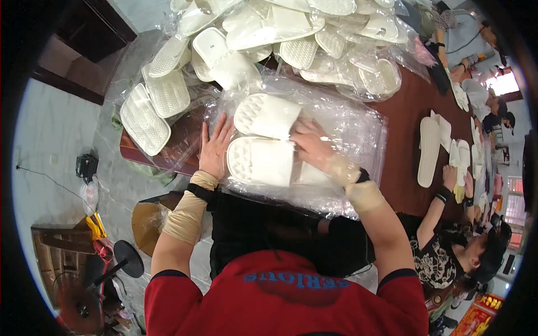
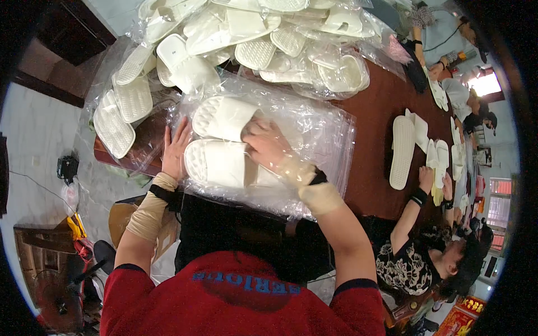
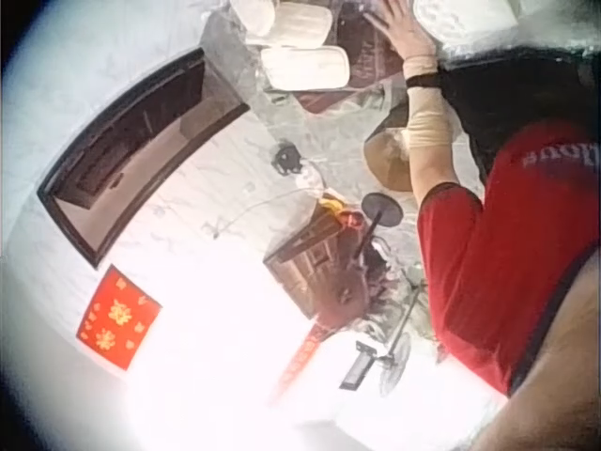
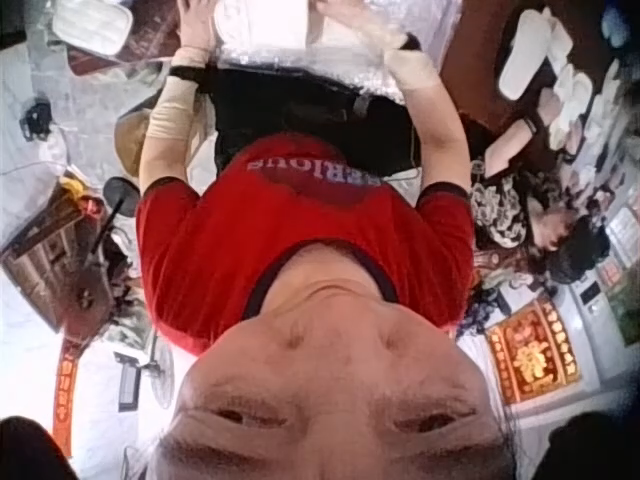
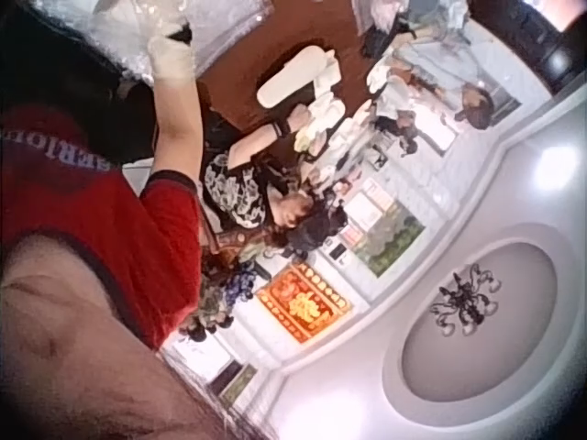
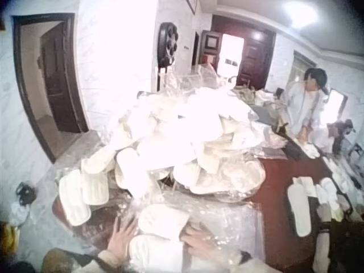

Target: Sort and pack white indoor slippers into clear plastic bags.

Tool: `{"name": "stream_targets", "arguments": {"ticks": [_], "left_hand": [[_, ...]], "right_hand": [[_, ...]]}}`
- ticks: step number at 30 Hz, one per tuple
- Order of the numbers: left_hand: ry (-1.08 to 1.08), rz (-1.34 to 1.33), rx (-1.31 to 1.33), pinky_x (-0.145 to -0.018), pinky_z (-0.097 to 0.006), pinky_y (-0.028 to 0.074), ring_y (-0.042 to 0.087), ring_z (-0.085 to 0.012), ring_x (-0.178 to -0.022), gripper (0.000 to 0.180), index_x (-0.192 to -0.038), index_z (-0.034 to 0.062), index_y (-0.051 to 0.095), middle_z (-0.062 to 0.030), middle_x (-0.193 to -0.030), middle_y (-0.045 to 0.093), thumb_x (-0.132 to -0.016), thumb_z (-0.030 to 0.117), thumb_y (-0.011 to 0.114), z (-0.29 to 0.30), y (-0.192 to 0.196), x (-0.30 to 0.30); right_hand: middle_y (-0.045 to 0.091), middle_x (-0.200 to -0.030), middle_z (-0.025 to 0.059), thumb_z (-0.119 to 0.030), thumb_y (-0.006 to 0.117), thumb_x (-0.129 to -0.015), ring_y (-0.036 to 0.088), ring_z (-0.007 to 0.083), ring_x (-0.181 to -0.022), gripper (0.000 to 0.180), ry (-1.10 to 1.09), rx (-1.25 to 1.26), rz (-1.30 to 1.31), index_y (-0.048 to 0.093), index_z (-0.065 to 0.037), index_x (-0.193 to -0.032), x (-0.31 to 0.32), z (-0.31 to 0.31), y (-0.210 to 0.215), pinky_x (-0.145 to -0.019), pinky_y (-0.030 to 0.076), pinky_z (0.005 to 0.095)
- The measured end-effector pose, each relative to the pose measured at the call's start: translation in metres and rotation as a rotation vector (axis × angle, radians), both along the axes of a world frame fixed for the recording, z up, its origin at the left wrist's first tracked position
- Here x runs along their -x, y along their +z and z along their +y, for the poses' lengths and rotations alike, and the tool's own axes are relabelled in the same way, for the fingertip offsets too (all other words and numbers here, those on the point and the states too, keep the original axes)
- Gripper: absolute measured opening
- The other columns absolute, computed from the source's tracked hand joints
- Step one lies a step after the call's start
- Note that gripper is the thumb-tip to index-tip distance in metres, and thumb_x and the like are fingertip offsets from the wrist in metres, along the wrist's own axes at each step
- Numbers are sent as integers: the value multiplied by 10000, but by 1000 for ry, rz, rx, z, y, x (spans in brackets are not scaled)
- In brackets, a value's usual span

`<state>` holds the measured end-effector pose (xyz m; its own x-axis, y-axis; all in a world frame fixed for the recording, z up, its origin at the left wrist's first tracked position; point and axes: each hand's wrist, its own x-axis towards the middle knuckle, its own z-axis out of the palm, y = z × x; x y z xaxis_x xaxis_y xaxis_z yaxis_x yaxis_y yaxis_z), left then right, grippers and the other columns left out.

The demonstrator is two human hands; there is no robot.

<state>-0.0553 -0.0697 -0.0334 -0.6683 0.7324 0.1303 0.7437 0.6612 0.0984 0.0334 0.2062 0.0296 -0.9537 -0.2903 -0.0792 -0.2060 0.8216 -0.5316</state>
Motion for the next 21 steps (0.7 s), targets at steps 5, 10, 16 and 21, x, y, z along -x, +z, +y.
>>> {"name": "stream_targets", "arguments": {"ticks": [5,10,16,21], "left_hand": [[50,-437,-567,-1086,-446,275,415,-229,-1308,415,-1303,22,506,-139,-1381,476,-908,148,526,-7,27,16],[-11,-432,-716,-1045,-329,367,472,-279,-1273,424,-1309,28,506,-153,-1363,502,-891,-40,510,11,65,10],[9,-275,-344,-1131,-511,151,190,-305,-1426,566,-1455,172,335,-54,-1529,277,-957,431,408,35,4,7],[22,-49,-97,-1130,-517,160,171,-282,-1432,566,-1458,235,328,16,-1533,267,-947,459,426,44,-2,0]], "right_hand": [[483,-1292,123,-102,608,-694,304,319,-1344,425,-49,-157,-17,599,-40,-1115,-2,2,-13,-1126,148,587],[465,-1321,123,-155,617,-730,280,311,-1361,405,-85,-235,-97,609,-59,-1123,-5,-14,-12,-1126,151,585],[475,-1323,102,-243,591,-832,273,316,-1374,328,-86,-245,0,607,-86,-1119,-23,-6,-18,-1105,176,598],[453,-1307,108,-285,576,-853,281,314,-1363,415,-189,-231,178,530,-103,-1224,-54,27,-35,-1106,182,610]]}}
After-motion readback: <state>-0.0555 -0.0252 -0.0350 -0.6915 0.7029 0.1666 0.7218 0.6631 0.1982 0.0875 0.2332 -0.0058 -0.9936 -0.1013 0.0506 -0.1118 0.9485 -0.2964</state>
